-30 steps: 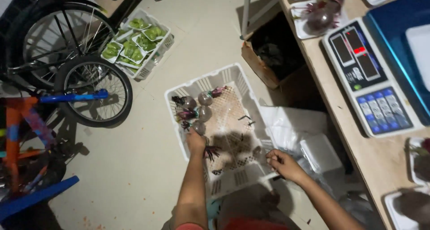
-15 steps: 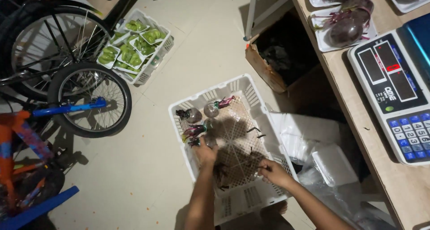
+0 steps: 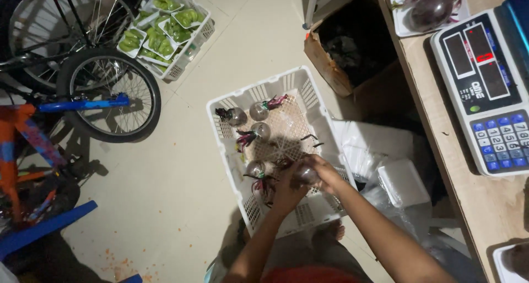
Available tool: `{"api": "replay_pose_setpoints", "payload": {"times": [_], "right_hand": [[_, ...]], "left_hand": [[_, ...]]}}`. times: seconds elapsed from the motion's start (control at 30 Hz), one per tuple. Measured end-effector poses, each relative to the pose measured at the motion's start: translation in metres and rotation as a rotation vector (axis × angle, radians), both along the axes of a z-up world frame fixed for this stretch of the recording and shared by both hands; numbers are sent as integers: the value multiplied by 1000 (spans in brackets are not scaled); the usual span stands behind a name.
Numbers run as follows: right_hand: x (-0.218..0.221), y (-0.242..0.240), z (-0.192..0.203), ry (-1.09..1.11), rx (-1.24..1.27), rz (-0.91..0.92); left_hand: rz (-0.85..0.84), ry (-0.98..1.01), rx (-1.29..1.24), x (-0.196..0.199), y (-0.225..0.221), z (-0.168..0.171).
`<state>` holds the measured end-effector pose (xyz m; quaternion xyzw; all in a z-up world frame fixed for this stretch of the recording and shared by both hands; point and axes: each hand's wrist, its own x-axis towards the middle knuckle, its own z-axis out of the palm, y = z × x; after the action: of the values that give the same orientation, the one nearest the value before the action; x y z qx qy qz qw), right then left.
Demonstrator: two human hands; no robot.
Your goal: The person weighs several beets on a digital scale and then wraps a single beet in plastic film.
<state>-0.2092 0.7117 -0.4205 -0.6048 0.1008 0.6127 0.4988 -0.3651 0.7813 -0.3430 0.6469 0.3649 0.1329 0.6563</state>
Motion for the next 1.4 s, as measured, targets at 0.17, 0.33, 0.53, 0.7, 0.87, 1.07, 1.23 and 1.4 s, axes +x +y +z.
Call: {"api": "replay_pose_setpoints", "payload": {"times": [0.17,0.33,0.53,0.7,0.87,1.07,1.23,1.4], "right_hand": [[13,-12,68,169,-62,-214],[5,-27,82,220,-56,-343],[-1,-55,32,262,-89,-396],[0,-76,-23,340,-12,-420],[14,-77,-25,308,59,-430],[19,-68,59,297,166,-544],[31,-101,85,226,315,-710],[45,-171,147,13,618,-775]], "left_hand": [[148,315,56,-12,43,-97],[-269,1129,347,-21,90,-204],[-442,1365,187,-34,84,-247],[-426,1307,220,-30,73,-204],[-9,706,-336,-23,72,-162],[233,110,-948,41,52,16],[82,96,-991,86,15,67],[-102,-76,-1021,115,-41,85]]}}
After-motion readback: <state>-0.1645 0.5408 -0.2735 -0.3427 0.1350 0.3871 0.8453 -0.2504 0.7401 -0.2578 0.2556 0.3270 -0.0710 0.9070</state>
